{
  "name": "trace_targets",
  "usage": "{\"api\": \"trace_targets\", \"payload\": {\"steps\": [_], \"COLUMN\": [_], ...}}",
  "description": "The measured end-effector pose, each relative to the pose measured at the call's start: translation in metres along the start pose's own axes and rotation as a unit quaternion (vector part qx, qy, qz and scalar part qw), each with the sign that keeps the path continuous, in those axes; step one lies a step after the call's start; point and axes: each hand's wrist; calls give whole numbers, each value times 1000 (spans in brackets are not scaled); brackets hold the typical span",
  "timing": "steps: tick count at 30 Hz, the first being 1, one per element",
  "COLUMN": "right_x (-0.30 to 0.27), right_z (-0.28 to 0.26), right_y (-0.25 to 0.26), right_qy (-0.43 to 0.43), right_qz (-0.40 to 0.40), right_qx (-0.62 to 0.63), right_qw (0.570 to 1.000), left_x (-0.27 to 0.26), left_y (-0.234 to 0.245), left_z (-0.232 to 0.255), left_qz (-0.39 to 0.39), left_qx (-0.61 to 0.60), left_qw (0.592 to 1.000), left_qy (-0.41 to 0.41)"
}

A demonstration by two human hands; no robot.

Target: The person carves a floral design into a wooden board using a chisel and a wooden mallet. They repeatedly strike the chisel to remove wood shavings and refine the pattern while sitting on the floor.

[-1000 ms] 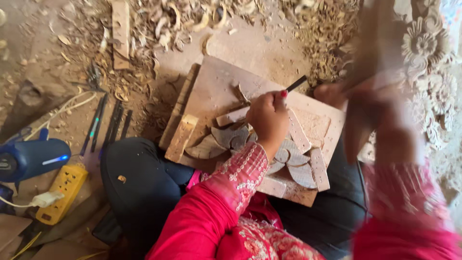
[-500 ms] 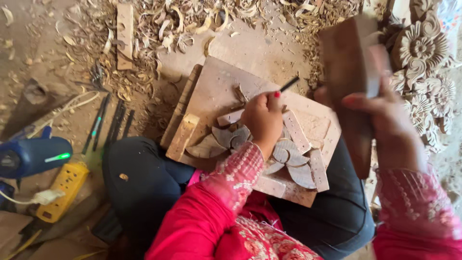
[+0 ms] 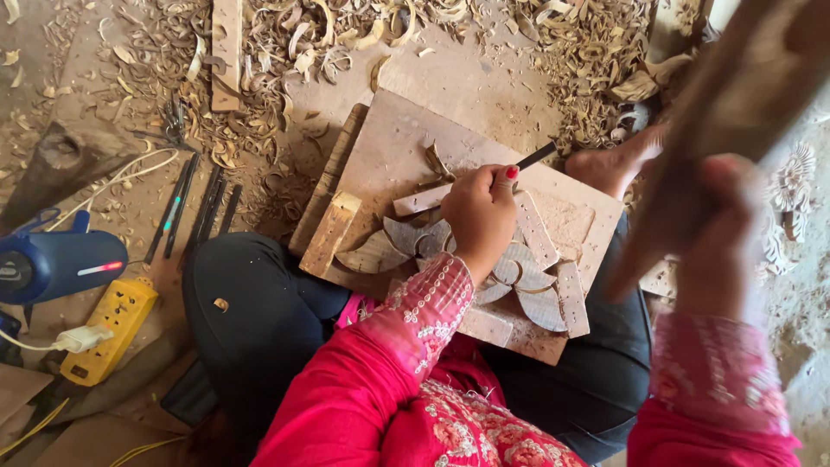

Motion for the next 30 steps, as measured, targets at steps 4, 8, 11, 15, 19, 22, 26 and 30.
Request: {"api": "trace_targets", "payload": {"steps": [4, 8, 11, 15, 19, 22, 26, 30], "right_x": [17, 12, 18, 18, -1, -2, -19, -31], "right_z": [30, 61, 79, 80, 74, 57, 38, 53], "right_y": [5, 20, 18, 31, 19, -11, -12, -20], "right_qy": [35, 10, 43, 54, 22, 152, 51, 44], "right_qz": [-97, 50, 66, -69, 48, -25, -111, 54], "right_qx": [37, 326, 327, 298, 277, 160, 274, 241], "right_qw": [994, 944, 942, 950, 959, 975, 954, 968], "left_x": [2, 3, 0, 2, -7, 1, -1, -4], "left_y": [1, 1, 4, 8, 10, 11, 17, 17], "left_z": [3, 0, -1, 1, -4, 1, -1, -9], "left_qz": [20, 0, -15, -47, -19, -42, -104, -105], "left_qx": [-7, 15, 17, 20, 32, 46, 76, 59], "left_qw": [999, 1000, 1000, 999, 999, 998, 992, 993], "left_qy": [31, 14, 10, 3, -5, -12, 10, -13]}}
Point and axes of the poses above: each hand's wrist, its own x-axis towards the middle knuckle, its own y-axis out of the back of the hand, z = x × y, and after that the axes turned 1 degree about z, right-handed
